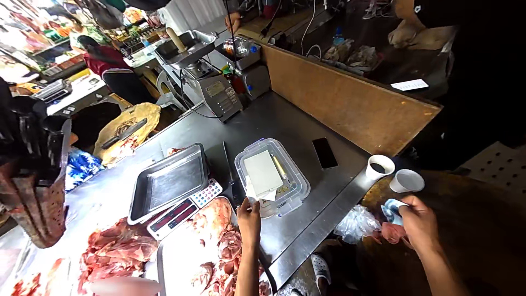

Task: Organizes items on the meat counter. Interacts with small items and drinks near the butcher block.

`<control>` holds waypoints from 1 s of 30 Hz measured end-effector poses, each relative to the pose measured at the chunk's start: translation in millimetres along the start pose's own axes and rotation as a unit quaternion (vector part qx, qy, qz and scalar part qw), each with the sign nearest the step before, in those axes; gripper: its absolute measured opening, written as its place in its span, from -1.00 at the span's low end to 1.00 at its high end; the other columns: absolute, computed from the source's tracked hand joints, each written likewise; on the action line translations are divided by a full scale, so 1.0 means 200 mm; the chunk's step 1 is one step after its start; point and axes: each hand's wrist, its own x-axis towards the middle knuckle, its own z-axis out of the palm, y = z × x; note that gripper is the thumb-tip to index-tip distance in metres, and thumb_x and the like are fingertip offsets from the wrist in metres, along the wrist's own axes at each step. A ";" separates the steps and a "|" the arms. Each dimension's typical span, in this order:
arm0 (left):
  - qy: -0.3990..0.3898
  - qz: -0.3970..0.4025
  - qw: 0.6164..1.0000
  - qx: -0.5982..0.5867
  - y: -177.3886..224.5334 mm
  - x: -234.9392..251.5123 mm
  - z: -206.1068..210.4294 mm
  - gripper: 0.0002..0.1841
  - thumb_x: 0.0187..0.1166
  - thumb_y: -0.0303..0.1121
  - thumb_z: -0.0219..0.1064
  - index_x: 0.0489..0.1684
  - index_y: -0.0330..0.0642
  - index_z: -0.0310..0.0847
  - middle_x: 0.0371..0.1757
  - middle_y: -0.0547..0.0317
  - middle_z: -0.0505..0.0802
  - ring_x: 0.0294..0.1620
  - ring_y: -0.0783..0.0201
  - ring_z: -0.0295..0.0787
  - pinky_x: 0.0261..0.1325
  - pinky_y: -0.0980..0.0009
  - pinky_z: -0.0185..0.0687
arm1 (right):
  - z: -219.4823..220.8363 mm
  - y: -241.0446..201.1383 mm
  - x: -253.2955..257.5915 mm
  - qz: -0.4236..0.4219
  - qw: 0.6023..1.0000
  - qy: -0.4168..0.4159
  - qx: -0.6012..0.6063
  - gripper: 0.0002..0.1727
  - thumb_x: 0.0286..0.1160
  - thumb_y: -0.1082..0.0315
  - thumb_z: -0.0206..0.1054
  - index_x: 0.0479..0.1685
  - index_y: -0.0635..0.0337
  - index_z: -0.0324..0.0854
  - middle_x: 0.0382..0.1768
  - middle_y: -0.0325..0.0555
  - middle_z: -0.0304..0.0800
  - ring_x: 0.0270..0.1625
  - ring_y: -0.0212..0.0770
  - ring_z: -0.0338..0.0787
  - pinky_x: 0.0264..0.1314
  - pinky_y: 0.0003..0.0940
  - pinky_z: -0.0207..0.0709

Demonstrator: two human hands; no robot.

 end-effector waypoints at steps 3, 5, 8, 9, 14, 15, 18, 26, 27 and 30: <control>-0.030 0.005 1.000 -0.010 -0.07 0.01 0.01 -0.55 0.65 -0.38 0.35 0.47 -0.41 0.55 0.20 -0.30 0.69 -0.09 0.05 0.72 -0.10 0.16 0.69 | 0.01 -0.02 0.02 -0.006 0.999 -0.007 -0.052 -0.78 0.51 0.57 0.05 -0.30 0.43 0.63 -0.35 0.01 0.65 -0.26 -0.24 0.61 -0.10 -0.19 0.51; -0.046 0.011 0.998 -0.028 -0.09 0.00 0.03 -0.50 0.64 -0.38 0.36 0.52 -0.43 0.49 0.22 -0.31 0.69 -0.10 0.07 0.74 -0.11 0.16 0.72 | -0.02 -0.02 0.06 -0.021 0.996 -0.042 -0.074 -0.65 0.68 0.40 0.05 -0.07 0.49 0.72 -0.09 0.21 0.79 0.03 -0.04 0.74 0.20 0.00 0.57; -0.043 0.019 0.998 -0.031 -0.06 -0.03 0.07 -0.51 0.61 -0.39 0.41 0.49 -0.42 0.52 0.08 -0.23 0.73 -0.26 0.20 0.73 -0.26 0.28 0.70 | -0.03 0.00 0.16 -0.026 0.984 -0.086 -0.152 -0.57 0.80 0.18 0.16 0.33 0.34 0.68 0.19 0.30 0.79 0.23 0.12 0.80 0.41 0.14 0.54; -0.039 0.019 0.999 -0.029 -0.06 -0.03 0.08 -0.52 0.60 -0.40 0.41 0.47 -0.42 0.53 0.05 -0.21 0.72 -0.30 0.22 0.71 -0.31 0.31 0.68 | -0.01 0.01 0.19 -0.021 0.980 -0.092 -0.175 -0.56 0.78 0.22 0.18 0.49 0.26 0.60 0.24 0.28 0.77 0.18 0.10 0.81 0.37 0.11 0.58; -0.049 -0.022 0.997 -0.051 -0.03 -0.03 0.07 -0.50 0.63 -0.41 0.40 0.52 -0.40 0.46 0.06 -0.23 0.72 -0.35 0.18 0.73 -0.40 0.28 0.69 | 0.13 0.08 0.36 -0.030 0.961 -0.054 -0.270 -0.41 0.69 0.33 0.23 0.74 0.02 0.39 -0.01 0.26 0.83 0.02 0.23 0.82 0.21 0.25 0.59; -0.061 -0.043 0.995 -0.073 -0.01 -0.03 0.06 -0.45 0.64 -0.41 0.40 0.58 -0.39 0.39 0.09 -0.26 0.72 -0.34 0.14 0.75 -0.41 0.25 0.71 | 0.15 0.10 0.39 -0.040 0.956 -0.052 -0.285 -0.45 0.69 0.32 0.21 0.69 0.04 0.44 0.03 0.26 0.84 0.09 0.25 0.82 0.26 0.28 0.57; -0.083 -0.090 0.983 -0.138 0.01 -0.04 0.04 -0.43 0.61 -0.46 0.41 0.60 -0.34 0.35 0.02 -0.24 0.74 -0.31 0.07 0.80 -0.44 0.17 0.76 | 0.16 0.16 0.47 -0.068 0.947 -0.055 -0.308 -0.62 0.74 0.25 0.17 0.38 0.14 0.70 0.15 0.22 0.84 0.26 0.24 0.79 0.40 0.31 0.51; -0.070 -0.103 0.977 -0.171 -0.03 -0.07 0.07 -0.59 0.66 -0.36 0.40 0.38 -0.35 0.48 -0.12 -0.20 0.82 -0.39 0.03 0.86 -0.48 0.10 0.83 | 0.05 0.16 0.43 -0.147 0.946 -0.092 -0.276 -0.75 0.68 0.34 0.31 0.14 0.24 0.79 0.05 0.22 0.86 0.16 0.18 0.83 0.35 0.22 0.59; -0.060 -0.094 0.981 -0.161 -0.05 -0.08 0.07 -0.56 0.68 -0.29 0.39 0.42 -0.33 0.46 -0.14 -0.19 0.82 -0.43 0.06 0.84 -0.49 0.13 0.80 | 0.03 0.14 0.39 -0.159 0.946 -0.099 -0.265 -0.76 0.67 0.35 0.32 0.12 0.25 0.79 0.03 0.22 0.86 0.13 0.16 0.84 0.32 0.19 0.61; 0.011 0.011 0.994 -0.104 -0.15 -0.15 0.04 -0.53 0.71 -0.18 0.32 0.41 -0.36 0.47 -0.32 0.02 0.71 -0.60 0.33 0.55 -0.55 0.36 0.55 | -0.03 0.03 0.23 -0.195 0.941 -0.126 -0.246 -0.78 0.65 0.38 0.34 0.09 0.27 0.80 0.04 0.19 0.87 0.12 0.11 0.85 0.31 0.13 0.64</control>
